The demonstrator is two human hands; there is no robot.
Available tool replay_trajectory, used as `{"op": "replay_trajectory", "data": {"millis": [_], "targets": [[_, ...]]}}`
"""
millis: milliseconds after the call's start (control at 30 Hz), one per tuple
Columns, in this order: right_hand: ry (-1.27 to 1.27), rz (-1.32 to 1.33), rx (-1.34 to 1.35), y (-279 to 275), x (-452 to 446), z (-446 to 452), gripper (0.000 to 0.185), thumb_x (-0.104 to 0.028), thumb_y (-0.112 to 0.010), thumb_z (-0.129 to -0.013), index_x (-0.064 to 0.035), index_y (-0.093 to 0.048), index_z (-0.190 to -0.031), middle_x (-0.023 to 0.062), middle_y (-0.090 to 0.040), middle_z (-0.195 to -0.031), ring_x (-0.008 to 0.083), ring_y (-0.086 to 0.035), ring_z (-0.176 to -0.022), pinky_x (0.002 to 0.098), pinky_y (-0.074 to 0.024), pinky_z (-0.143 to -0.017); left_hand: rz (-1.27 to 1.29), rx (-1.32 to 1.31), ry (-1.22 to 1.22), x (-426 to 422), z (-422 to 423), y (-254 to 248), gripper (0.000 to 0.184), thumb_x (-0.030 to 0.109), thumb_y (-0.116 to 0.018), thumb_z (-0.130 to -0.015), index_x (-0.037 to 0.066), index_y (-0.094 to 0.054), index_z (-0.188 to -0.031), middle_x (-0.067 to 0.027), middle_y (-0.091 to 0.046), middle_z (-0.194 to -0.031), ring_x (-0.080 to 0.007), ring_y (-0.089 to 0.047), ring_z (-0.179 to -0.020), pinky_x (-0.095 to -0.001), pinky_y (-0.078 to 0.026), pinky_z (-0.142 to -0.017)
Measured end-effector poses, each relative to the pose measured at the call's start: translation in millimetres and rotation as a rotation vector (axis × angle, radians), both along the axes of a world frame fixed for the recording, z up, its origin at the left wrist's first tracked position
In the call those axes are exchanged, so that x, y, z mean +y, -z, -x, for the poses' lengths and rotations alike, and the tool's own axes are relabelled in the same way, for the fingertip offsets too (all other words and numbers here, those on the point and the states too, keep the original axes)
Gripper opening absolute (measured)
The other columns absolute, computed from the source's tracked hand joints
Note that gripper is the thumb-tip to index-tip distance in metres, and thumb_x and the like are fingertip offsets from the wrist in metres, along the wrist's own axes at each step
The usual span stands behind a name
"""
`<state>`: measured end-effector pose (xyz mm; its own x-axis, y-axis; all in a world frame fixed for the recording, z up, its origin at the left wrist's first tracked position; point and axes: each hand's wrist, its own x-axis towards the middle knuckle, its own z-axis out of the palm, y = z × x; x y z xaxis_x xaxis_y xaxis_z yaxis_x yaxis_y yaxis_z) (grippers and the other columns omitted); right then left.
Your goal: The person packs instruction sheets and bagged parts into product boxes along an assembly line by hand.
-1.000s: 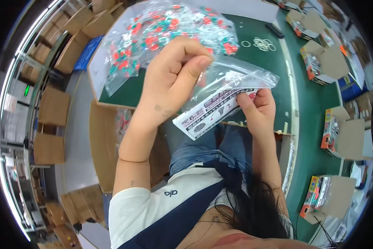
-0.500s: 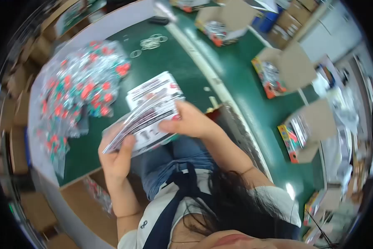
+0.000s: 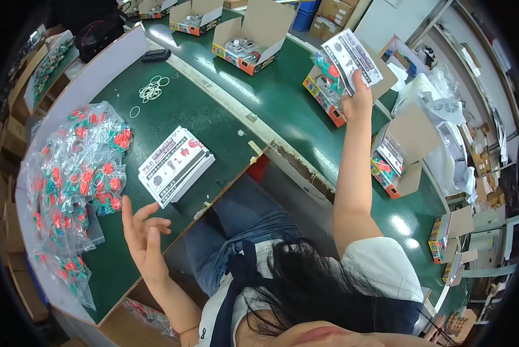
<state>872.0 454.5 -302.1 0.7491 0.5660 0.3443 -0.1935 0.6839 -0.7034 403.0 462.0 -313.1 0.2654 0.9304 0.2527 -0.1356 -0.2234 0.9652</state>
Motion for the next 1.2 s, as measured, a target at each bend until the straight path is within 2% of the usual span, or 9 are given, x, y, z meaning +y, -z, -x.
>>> {"op": "replay_trajectory", "data": {"millis": [233,367,600,667,800,900,1033,1100,1200], "targets": [[0.435,0.209,0.112,58,6,-77,0.034,-0.006,-0.05,-0.085,0.0009,-0.042,-0.117,0.0091,-0.055,-0.108,0.0215,-0.054,-0.099,0.0321,-0.0455,-0.08,0.028,-0.003,-0.035,0,-5,9,0.06,0.012,-0.048,-0.084,0.0,-0.018,-0.135,-0.0166,-0.051,-0.11,-0.0158,-0.056,-0.084,-0.0252,-0.043,-0.072],[0.477,0.506,-0.193,93,7,-105,0.05,-0.01,-0.058,-0.079,0.0021,-0.036,-0.122,0.0129,-0.054,-0.109,0.0231,-0.053,-0.101,0.0321,-0.0415,-0.085,0.05,0.035,-0.045,4,-5,15,0.059,0.012,-0.048,-0.085,-0.001,-0.019,-0.135,-0.016,-0.051,-0.111,-0.0158,-0.056,-0.085,-0.0254,-0.043,-0.075],[1.228,1.172,-0.667,68,-5,-55,0.084,-0.013,-0.069,-0.067,-0.002,-0.018,-0.133,0.0245,-0.039,-0.123,0.0325,-0.046,-0.108,0.0363,-0.0327,-0.095,0.061,0.098,-0.016,7,-13,17,0.058,0.012,-0.048,-0.085,0.0,-0.021,-0.134,-0.0145,-0.049,-0.113,-0.0158,-0.054,-0.089,-0.0263,-0.042,-0.078],[1.536,1.173,-1.19,61,-12,-40,0.076,-0.031,-0.063,-0.074,0.0009,-0.025,-0.131,0.0266,-0.043,-0.12,0.0352,-0.041,-0.114,0.0385,-0.0281,-0.099,0.08,0.13,-0.004,5,-12,17,0.056,0.011,-0.048,-0.084,0.001,-0.023,-0.134,-0.0139,-0.049,-0.113,-0.0158,-0.053,-0.09,-0.0269,-0.042,-0.078],[0.427,1.408,-1.218,113,-9,-110,0.056,-0.04,-0.044,-0.086,-0.0008,-0.037,-0.125,0.0232,-0.046,-0.119,0.0344,-0.041,-0.114,0.039,-0.0288,-0.098,0.137,0.157,-0.029,2,-16,18,0.053,0.009,-0.048,-0.084,0.001,-0.027,-0.132,-0.0133,-0.048,-0.114,-0.0163,-0.053,-0.091,-0.0275,-0.042,-0.079],[0.276,1.27,-0.935,112,-5,-90,0.051,-0.04,-0.026,-0.091,-0.0017,-0.047,-0.118,0.021,-0.049,-0.116,0.0349,-0.045,-0.109,0.0407,-0.0314,-0.095,0.106,0.175,0.048,2,-25,15,0.05,0.008,-0.049,-0.083,0.002,-0.032,-0.13,-0.0132,-0.048,-0.115,-0.0174,-0.052,-0.093,-0.0279,-0.042,-0.08],[0.661,1.237,-1.377,34,24,-43,0.04,-0.034,-0.039,-0.091,-0.0017,-0.052,-0.111,0.0108,-0.056,-0.106,0.0205,-0.052,-0.098,0.032,-0.0384,-0.086,0.103,0.195,0.09,1,-34,9,0.041,0.008,-0.049,-0.083,0.001,-0.041,-0.122,-0.0105,-0.05,-0.112,-0.0159,-0.052,-0.094,-0.0271,-0.04,-0.083],[0.245,0.665,-0.907,7,47,31,0.029,-0.026,-0.049,-0.088,-0.0028,-0.056,-0.102,0.005,-0.058,-0.093,0.0123,-0.052,-0.088,0.0244,-0.0399,-0.079,0.085,0.238,0.113,2,-43,6,0.037,0.007,-0.049,-0.083,0.001,-0.044,-0.119,-0.0103,-0.051,-0.11,-0.0162,-0.052,-0.094,-0.0278,-0.041,-0.083],[-0.269,0.761,-1.086,1,71,139,0.02,-0.022,-0.053,-0.085,-0.0036,-0.058,-0.09,0.0041,-0.058,-0.082,0.0108,-0.052,-0.076,0.0229,-0.0408,-0.069,0.001,0.324,0.235,-1,-53,5,0.03,0.008,-0.048,-0.083,0.002,-0.051,-0.112,-0.0101,-0.053,-0.105,-0.0184,-0.053,-0.093,-0.0303,-0.042,-0.082]]}}
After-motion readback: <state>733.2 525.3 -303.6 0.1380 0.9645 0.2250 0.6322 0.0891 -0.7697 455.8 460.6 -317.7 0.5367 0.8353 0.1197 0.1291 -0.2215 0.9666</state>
